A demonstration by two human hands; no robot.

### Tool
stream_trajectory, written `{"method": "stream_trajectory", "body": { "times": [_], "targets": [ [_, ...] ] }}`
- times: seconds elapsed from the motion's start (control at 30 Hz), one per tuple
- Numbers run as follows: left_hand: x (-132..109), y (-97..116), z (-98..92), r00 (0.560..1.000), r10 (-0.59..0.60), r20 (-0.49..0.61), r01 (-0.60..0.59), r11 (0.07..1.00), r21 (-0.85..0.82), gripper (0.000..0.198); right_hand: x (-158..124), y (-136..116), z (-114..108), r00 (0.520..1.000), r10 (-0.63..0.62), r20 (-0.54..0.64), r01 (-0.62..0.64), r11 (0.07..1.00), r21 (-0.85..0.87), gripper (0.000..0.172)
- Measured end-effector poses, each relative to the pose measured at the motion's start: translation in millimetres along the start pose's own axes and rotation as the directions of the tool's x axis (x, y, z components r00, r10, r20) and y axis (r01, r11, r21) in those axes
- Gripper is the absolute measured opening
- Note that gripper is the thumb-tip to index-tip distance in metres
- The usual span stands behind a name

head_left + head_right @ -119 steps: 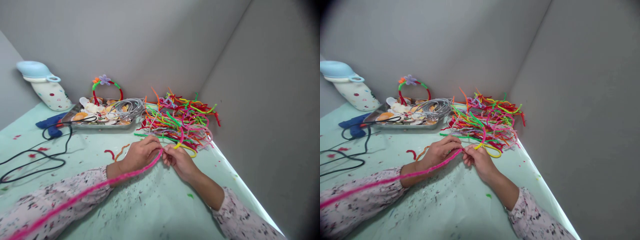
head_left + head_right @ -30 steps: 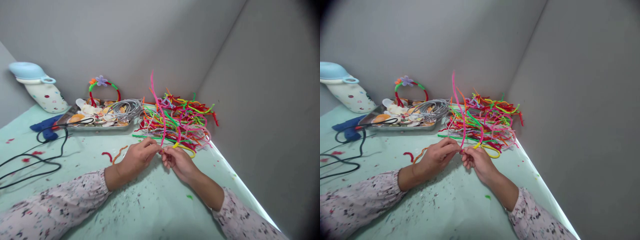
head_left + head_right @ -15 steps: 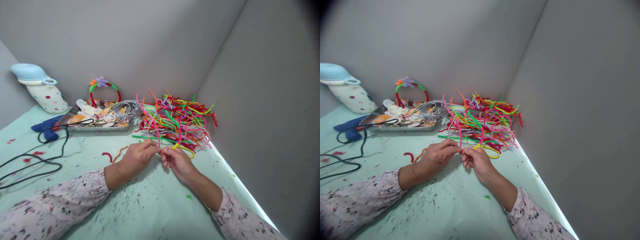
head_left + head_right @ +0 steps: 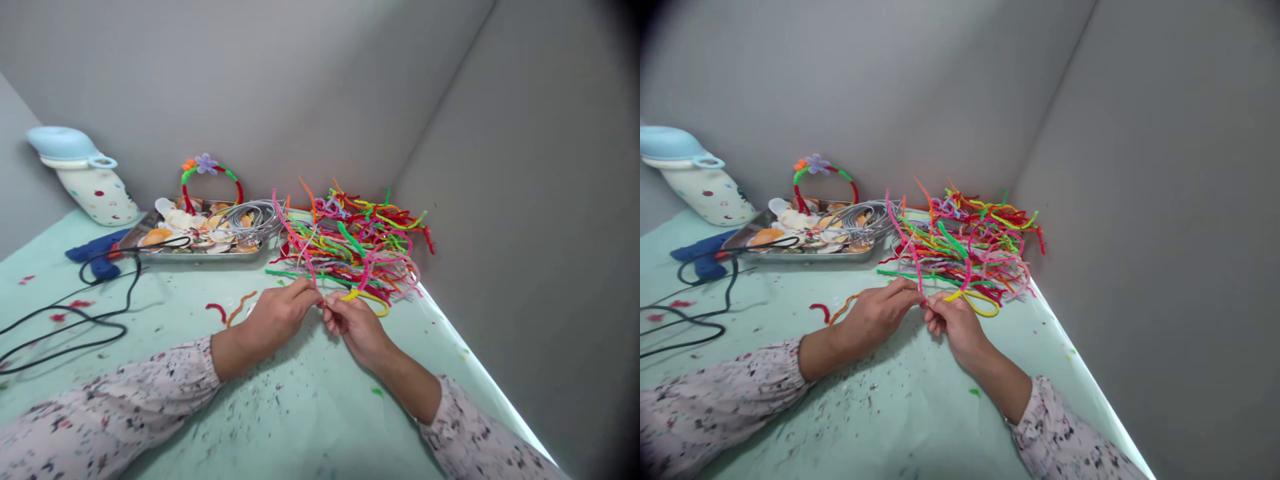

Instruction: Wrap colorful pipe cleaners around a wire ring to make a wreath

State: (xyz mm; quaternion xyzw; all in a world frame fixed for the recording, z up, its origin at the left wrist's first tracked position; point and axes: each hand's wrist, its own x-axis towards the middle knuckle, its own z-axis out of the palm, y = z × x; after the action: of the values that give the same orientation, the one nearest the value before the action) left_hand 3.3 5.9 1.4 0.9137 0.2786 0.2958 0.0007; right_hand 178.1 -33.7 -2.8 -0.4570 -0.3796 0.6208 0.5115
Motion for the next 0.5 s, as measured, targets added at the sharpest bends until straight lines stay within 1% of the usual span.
{"method": "stream_trajectory", "body": {
  "times": [0.13, 0.4, 0.5],
  "targets": [
    [-0.4, 0.3, 2.2, 1.0, -0.012, 0.006, 0.012, 1.0, -0.023, 0.022, 1.2, 2.2, -1.1, 1.0, -0.009, 0.002, 0.009, 1.0, -0.008, 0.021],
    [-1.7, -3.2, 4.7, 0.997, 0.004, -0.078, -0.004, 1.0, 0.002, 0.019, 1.8, 2.9, -0.9, 1.0, 0.012, -0.01, -0.012, 0.999, 0.03, 0.022],
    [-1.6, -3.9, 3.9, 0.999, 0.009, -0.049, -0.008, 0.999, 0.031, 0.019, 2.6, 3.9, -2.0, 1.0, 0.013, -0.003, -0.013, 1.0, 0.027, 0.022]
  ]
}}
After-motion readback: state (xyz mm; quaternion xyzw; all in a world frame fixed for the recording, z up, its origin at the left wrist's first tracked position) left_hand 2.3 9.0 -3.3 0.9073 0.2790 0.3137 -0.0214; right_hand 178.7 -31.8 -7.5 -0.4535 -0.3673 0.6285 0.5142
